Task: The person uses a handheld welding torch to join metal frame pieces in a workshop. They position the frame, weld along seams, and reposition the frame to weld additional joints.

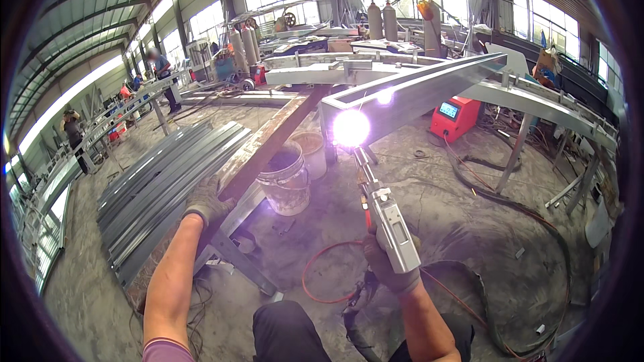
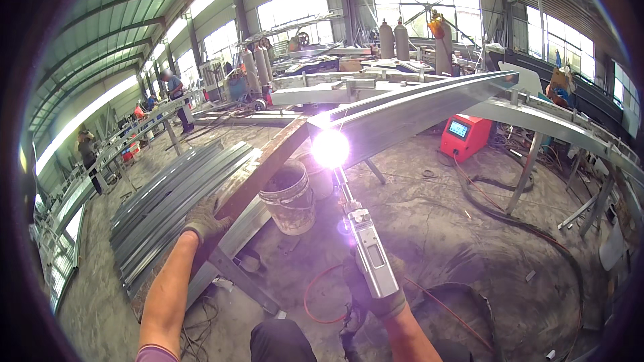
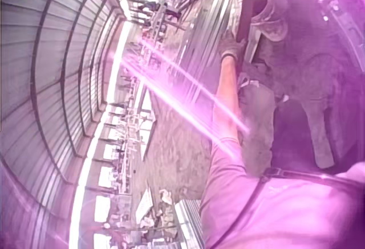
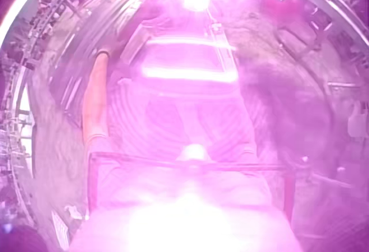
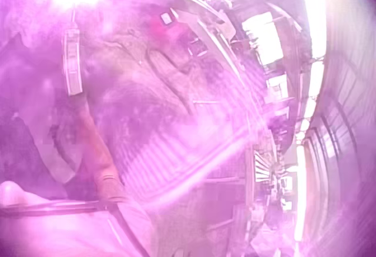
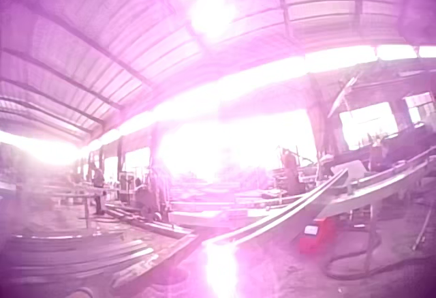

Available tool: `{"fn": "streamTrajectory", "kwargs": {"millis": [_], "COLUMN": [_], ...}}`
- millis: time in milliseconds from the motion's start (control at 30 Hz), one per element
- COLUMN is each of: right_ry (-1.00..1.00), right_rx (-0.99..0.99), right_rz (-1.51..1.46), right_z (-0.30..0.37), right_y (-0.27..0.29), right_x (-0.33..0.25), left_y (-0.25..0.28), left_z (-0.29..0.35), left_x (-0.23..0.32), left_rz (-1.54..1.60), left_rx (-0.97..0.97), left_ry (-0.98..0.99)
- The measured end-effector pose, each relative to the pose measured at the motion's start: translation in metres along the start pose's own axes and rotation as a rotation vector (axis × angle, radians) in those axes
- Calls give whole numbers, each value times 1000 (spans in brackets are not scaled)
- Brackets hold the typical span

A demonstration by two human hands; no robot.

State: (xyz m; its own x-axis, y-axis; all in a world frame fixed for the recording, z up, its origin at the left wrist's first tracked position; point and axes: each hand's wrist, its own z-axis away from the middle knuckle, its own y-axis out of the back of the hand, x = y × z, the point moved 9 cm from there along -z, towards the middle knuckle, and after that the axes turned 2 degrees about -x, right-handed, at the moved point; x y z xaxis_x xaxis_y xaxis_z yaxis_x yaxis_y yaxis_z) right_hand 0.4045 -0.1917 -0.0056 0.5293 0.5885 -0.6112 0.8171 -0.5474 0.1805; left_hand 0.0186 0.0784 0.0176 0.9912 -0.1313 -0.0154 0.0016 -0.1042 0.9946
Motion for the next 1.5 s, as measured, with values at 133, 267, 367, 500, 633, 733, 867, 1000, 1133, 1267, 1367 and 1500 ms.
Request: {"fn": "streamTrajectory", "kwargs": {"millis": [133, 267, 367, 500, 633, 733, 867, 1000, 1133, 1267, 1367, 1500], "right_ry": [13, 70, 49, 73, 113, 124, 135, 114, 90, 113, 120, 138], "right_rx": [-17, -26, -35, -17, -28, -40, -28, -39, -26, -33, -35, -36], "right_rz": [70, 104, 111, 163, 194, 164, 212, 206, 191, 233, 212, 241], "right_z": [-2, -2, -4, -10, -11, -11, -13, -12, -12, -12, -11, -13], "right_y": [2, 2, 1, 0, 0, 0, 1, -1, -1, -1, -2, -6], "right_x": [-6, -2, -4, -10, -14, -14, -16, -13, -12, -14, -13, -14], "left_y": [6, -2, -1, -4, -4, -4, -1, 0, 4, 4, 0, -1], "left_z": [3, -2, -2, -6, -5, -7, -4, -3, 0, -1, -4, -5], "left_x": [3, 1, 0, -4, -5, -5, -3, -2, -1, 2, -2, -6], "left_rz": [-5, 15, 3, 9, -12, -1, 19, 15, 18, 22, 21, 10], "left_rx": [29, -47, -40, -18, -5, 6, 43, 52, 47, 34, 47, 71], "left_ry": [-29, -4, 18, -5, -2, -7, -37, -40, -30, -40, -41, -44]}}
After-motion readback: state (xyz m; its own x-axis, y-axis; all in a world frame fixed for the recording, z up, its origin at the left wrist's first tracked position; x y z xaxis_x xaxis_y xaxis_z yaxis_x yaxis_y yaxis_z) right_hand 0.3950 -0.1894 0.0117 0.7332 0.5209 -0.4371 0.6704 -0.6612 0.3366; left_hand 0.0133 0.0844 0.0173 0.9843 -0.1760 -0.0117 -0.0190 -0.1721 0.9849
